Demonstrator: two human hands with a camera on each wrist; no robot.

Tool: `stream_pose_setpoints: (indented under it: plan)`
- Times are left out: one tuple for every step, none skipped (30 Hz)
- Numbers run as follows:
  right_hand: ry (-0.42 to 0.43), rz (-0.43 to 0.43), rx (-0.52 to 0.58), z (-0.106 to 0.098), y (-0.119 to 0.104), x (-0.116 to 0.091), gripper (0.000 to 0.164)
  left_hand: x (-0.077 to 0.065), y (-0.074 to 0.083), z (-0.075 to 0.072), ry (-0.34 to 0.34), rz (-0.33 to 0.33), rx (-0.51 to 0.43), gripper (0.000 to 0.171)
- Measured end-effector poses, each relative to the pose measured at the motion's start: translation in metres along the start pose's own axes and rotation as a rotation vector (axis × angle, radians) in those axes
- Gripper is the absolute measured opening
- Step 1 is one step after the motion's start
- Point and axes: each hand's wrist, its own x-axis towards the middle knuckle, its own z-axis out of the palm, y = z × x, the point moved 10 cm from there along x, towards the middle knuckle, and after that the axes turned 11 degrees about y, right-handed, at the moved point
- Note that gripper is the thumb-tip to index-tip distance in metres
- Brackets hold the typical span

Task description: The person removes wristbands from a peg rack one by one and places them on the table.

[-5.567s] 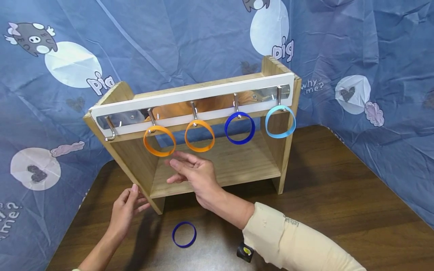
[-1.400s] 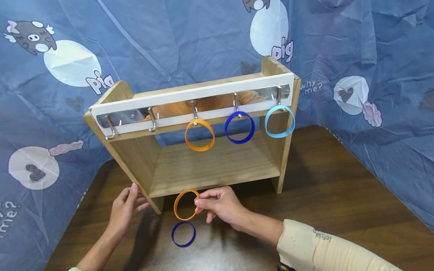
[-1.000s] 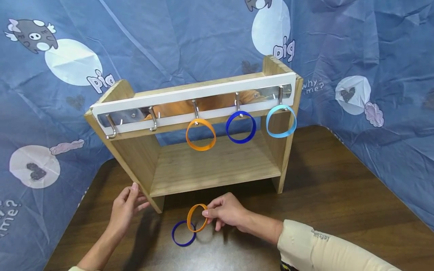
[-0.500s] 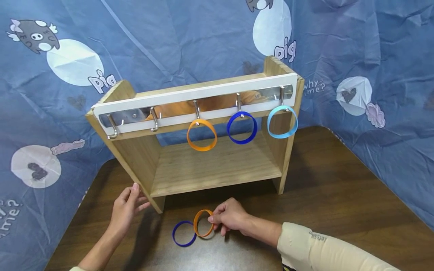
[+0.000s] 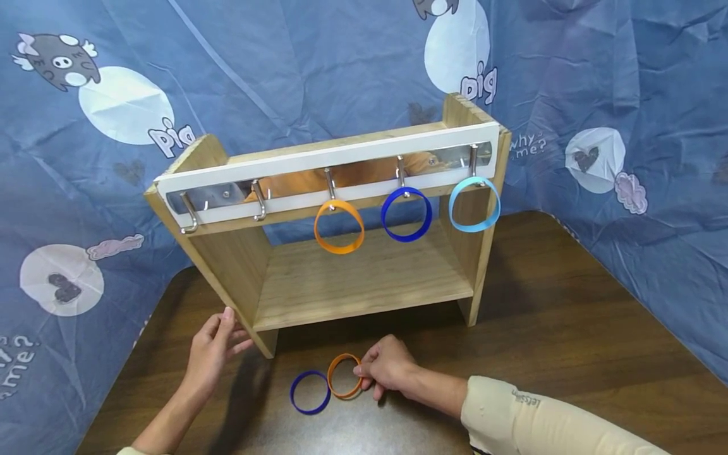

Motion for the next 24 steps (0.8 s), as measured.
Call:
stream_pose_setpoints:
  plan:
    - [0.003,0.0,-0.004,0.0,0.001,0.0,0.006,0.0,0.0,0.0,0.0,0.0,-0.002,0.048]
    - [0.006,-0.001,-0.01,0.0,0.001,0.001,0.006,0.0,0.0,0.0,0.0,0.002,-0.003,0.048]
    - [0.009,-0.004,-0.018,-0.001,0.001,0.001,0.006,0.0,-0.001,0.0,0.001,0.003,-0.003,0.048]
    - [0.012,-0.007,-0.026,-0.001,0.001,0.001,0.005,0.0,-0.001,0.0,0.001,0.004,-0.004,0.048]
    - [0.017,-0.011,-0.036,-0.001,0.001,0.001,0.005,0.001,-0.001,0.0,0.002,0.003,-0.003,0.047]
    - [0.021,-0.015,-0.045,-0.002,0.001,0.001,0.006,0.001,-0.001,0.0,0.003,0.002,-0.003,0.047]
    - [0.026,-0.017,-0.056,-0.002,0.001,0.001,0.006,0.001,-0.002,0.0,0.004,0.0,-0.003,0.047]
    - [0.031,-0.02,-0.066,-0.003,0.0,0.001,0.006,0.001,-0.002,0.001,0.003,-0.002,-0.002,0.047]
    - [0.037,-0.024,-0.077,-0.003,0.0,0.001,0.006,0.001,-0.002,0.001,0.005,-0.004,-0.002,0.047]
    - [0.041,-0.028,-0.089,-0.004,0.0,0.001,0.007,0.001,-0.002,0.001,0.004,-0.006,-0.003,0.047]
    - [0.046,-0.031,-0.101,-0.004,-0.001,0.001,0.007,0.001,-0.002,0.001,0.004,-0.008,-0.003,0.047]
    - [0.051,-0.033,-0.113,-0.005,-0.001,0.001,0.007,0.001,-0.002,0.001,0.003,-0.009,-0.003,0.047]
    - [0.055,-0.037,-0.128,-0.006,-0.001,0.001,0.008,0.001,-0.002,0.001,0.003,-0.009,-0.003,0.047]
    - [0.06,-0.042,-0.143,-0.006,-0.001,0.001,0.009,0.001,-0.002,0.001,0.004,-0.009,-0.003,0.047]
    - [0.065,-0.046,-0.158,-0.007,-0.002,0.001,0.01,0.001,-0.002,0.001,0.004,-0.008,-0.004,0.048]
    - [0.069,-0.048,-0.172,-0.008,-0.002,0.001,0.01,0.001,-0.001,0.0,0.004,-0.007,-0.003,0.048]
    - [0.074,-0.049,-0.188,-0.008,-0.002,0.0,0.011,0.001,-0.001,0.0,0.005,-0.005,-0.002,0.048]
    - [0.08,-0.055,-0.204,-0.008,-0.002,0.0,0.012,0.001,-0.001,0.0,0.005,-0.004,-0.002,0.048]
    - [0.086,-0.059,-0.22,-0.009,-0.003,0.0,0.013,0.0,-0.001,0.0,0.006,-0.004,-0.001,0.048]
    - [0.09,-0.061,-0.233,-0.009,-0.003,0.0,0.013,0.0,-0.001,0.0,0.006,-0.005,-0.001,0.048]
    - [0.095,-0.064,-0.246,-0.009,-0.003,0.0,0.014,0.0,-0.001,0.0,0.006,-0.005,0.0,0.048]
    - [0.099,-0.068,-0.257,-0.01,-0.003,0.0,0.014,0.0,-0.001,0.0,0.007,-0.005,-0.001,0.048]
    - [0.104,-0.075,-0.269,-0.01,-0.003,0.0,0.015,0.0,-0.001,0.0,0.008,-0.006,-0.002,0.048]
    - [0.108,-0.082,-0.276,-0.011,-0.003,-0.001,0.015,0.0,-0.001,0.0,0.008,-0.006,-0.004,0.048]
